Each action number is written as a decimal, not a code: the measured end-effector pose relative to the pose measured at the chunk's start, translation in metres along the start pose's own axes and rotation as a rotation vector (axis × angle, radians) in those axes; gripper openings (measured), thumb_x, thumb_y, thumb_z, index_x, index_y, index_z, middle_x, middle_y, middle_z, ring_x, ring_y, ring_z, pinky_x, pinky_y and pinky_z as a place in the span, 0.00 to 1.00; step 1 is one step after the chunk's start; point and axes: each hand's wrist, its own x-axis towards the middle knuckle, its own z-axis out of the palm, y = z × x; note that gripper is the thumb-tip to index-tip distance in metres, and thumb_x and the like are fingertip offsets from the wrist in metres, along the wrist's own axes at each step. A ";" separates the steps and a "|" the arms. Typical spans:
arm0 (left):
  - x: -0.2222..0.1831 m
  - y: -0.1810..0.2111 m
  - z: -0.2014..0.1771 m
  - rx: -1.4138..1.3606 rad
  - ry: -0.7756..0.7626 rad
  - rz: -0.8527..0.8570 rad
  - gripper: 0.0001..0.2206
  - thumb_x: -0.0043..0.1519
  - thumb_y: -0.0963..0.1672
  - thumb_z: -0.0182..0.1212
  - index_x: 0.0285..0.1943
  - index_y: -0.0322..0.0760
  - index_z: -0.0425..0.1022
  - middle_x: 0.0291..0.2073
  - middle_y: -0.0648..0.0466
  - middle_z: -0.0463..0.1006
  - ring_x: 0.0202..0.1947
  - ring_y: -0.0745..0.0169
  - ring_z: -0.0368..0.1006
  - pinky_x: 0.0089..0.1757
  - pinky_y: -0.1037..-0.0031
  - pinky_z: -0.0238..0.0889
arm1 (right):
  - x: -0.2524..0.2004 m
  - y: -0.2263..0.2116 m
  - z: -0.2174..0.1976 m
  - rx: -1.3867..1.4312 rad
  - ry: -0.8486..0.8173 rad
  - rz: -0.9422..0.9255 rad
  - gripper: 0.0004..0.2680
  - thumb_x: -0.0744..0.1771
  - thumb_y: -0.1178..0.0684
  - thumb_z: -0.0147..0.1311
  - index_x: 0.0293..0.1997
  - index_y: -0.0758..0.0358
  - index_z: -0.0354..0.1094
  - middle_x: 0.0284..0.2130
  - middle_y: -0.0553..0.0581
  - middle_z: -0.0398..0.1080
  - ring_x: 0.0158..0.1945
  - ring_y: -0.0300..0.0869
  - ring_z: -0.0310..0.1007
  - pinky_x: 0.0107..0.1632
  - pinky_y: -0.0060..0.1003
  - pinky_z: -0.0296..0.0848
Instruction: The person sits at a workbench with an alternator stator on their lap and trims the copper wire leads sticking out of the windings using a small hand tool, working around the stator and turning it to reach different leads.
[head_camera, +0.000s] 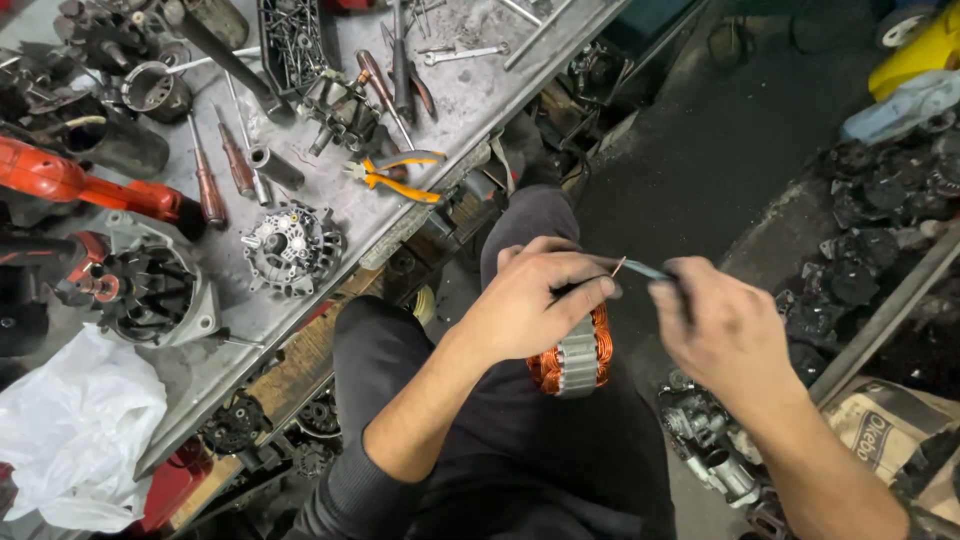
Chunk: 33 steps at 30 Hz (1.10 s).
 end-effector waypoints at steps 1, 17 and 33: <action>-0.001 -0.001 0.000 -0.001 -0.003 -0.001 0.08 0.63 0.44 0.65 0.49 0.43 0.83 0.45 0.55 0.85 0.50 0.55 0.73 0.51 0.64 0.59 | 0.011 0.005 0.003 0.000 -0.001 0.003 0.06 0.71 0.52 0.54 0.44 0.64 0.67 0.28 0.62 0.71 0.29 0.53 0.75 0.33 0.44 0.73; -0.015 0.046 0.020 0.228 0.272 -0.133 0.08 0.58 0.44 0.64 0.41 0.38 0.83 0.41 0.49 0.84 0.49 0.47 0.78 0.49 0.58 0.68 | 0.035 -0.005 -0.019 -0.382 -0.042 -0.305 0.14 0.67 0.44 0.59 0.23 0.54 0.60 0.16 0.52 0.63 0.21 0.46 0.69 0.25 0.41 0.68; -0.022 0.050 0.023 0.307 0.235 -0.136 0.06 0.58 0.43 0.64 0.37 0.35 0.81 0.39 0.48 0.84 0.49 0.45 0.78 0.48 0.56 0.68 | 0.048 0.002 -0.007 -0.322 -0.003 -0.239 0.14 0.66 0.44 0.61 0.23 0.55 0.62 0.15 0.55 0.66 0.19 0.50 0.71 0.23 0.45 0.69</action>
